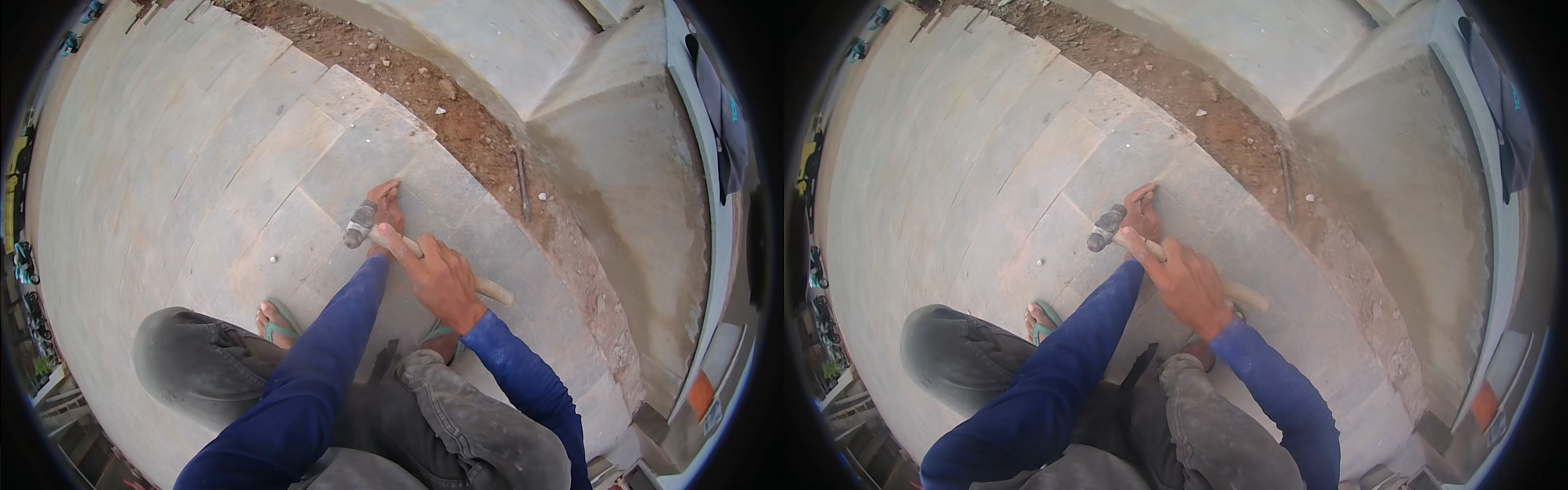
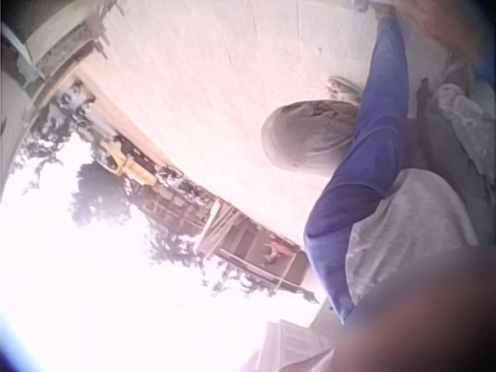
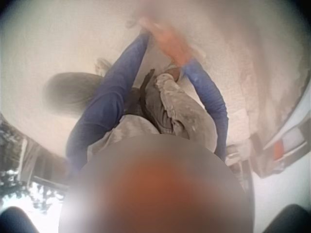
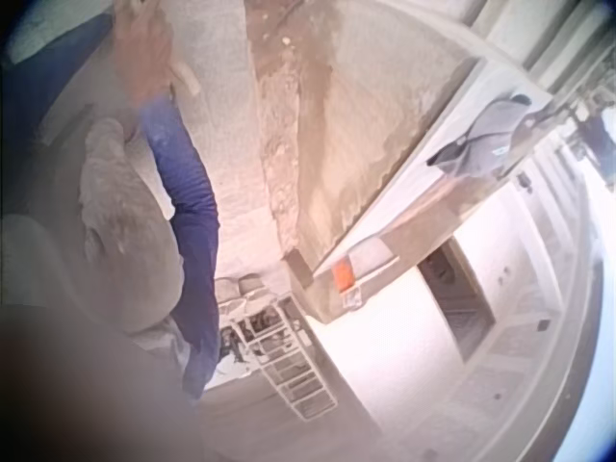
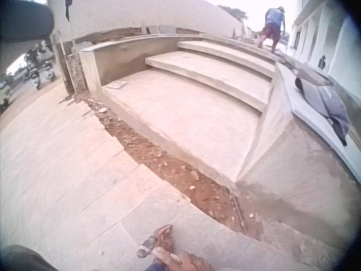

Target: The person uses a hammer and a metal chisel to chip away at the edges of light-colored stone tiles on a set of outdoor stairs. They repeatedly strike the chisel to break off small fragments of the tile material, working along the seam where the tile meets the underlying substrate.

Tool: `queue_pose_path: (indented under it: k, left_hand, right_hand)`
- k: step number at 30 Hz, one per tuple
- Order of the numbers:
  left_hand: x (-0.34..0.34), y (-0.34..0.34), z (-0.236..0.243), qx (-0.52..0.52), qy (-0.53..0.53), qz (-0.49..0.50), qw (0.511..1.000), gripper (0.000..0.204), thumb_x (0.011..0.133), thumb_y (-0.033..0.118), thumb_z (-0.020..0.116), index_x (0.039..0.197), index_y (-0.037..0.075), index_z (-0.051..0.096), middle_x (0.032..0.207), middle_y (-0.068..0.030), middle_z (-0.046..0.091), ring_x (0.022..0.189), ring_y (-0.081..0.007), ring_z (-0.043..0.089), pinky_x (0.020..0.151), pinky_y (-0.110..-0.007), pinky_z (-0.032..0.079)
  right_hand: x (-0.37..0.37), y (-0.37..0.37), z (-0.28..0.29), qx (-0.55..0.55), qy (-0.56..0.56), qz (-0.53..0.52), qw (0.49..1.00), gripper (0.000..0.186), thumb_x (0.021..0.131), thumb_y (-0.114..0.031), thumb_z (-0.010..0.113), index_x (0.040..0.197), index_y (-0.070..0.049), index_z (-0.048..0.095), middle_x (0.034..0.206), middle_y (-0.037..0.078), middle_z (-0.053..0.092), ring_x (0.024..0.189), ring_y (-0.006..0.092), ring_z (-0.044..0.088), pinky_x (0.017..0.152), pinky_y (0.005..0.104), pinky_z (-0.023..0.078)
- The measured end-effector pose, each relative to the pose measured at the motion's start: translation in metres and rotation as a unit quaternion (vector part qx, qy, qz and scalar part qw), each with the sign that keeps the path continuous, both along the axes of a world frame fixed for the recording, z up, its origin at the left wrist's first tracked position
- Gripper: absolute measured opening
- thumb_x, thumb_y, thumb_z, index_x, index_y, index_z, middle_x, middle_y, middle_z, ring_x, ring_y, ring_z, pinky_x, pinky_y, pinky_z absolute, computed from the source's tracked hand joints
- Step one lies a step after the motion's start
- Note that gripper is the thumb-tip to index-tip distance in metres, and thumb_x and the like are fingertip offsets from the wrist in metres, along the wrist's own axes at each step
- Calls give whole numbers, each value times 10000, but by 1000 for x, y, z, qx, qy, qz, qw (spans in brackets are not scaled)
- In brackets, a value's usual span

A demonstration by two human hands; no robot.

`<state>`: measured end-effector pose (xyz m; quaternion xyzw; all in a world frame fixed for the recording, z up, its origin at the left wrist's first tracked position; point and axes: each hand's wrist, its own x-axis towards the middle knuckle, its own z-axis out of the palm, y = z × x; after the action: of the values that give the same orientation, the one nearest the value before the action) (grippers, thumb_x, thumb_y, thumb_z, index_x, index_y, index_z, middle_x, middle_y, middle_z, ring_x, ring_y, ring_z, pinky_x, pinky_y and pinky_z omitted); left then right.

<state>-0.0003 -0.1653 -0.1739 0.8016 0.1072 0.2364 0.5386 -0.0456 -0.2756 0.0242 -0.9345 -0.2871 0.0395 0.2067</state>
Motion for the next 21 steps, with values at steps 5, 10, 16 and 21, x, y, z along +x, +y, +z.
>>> queue_pose_path:
  k: [5, 10, 16, 21]
  left_hand:
    - [-1, -2, -2, -16, -11, -5, 1000, 144, 1017, 71, 576, 1145, 64, 640, 1106, -129, 657, 1000, -290, 653, 898, -370, 523]
    - [0, 2, -1, -11, -5, -9, 1000, 143, 1019, 75, 577, 1147, 67, 641, 1106, -128, 659, 1000, -286, 654, 892, -367, 525]
    - [-2, -1, 9, -20, 46, 3, 999, 118, 1009, 55, 586, 1089, 56, 672, 1085, -121, 683, 1006, -266, 666, 876, -361, 534]
    - [-1, 1, 7, -24, 52, -10, 998, 123, 997, 45, 597, 1083, 63, 684, 1076, -112, 692, 1002, -259, 672, 874, -359, 542]
  right_hand:
    - [9, -2, -7, -81, 6, 6, 997, 757, 887, -23, 577, 1566, -282, 369, 850, 78, 513, 682, 248, 606, 531, 391, 521]
    - [11, -4, -8, -48, -15, 45, 998, 747, 895, -56, 577, 1572, -284, 358, 849, 73, 506, 685, 228, 608, 530, 363, 521]
    - [11, -3, -5, -49, -40, 78, 995, 743, 896, -76, 578, 1572, -294, 360, 848, 62, 496, 666, 213, 584, 525, 357, 503]
    - [25, -4, -3, -123, -11, 30, 992, 712, 902, -87, 573, 1558, -300, 394, 845, 55, 483, 642, 206, 554, 523, 340, 483]
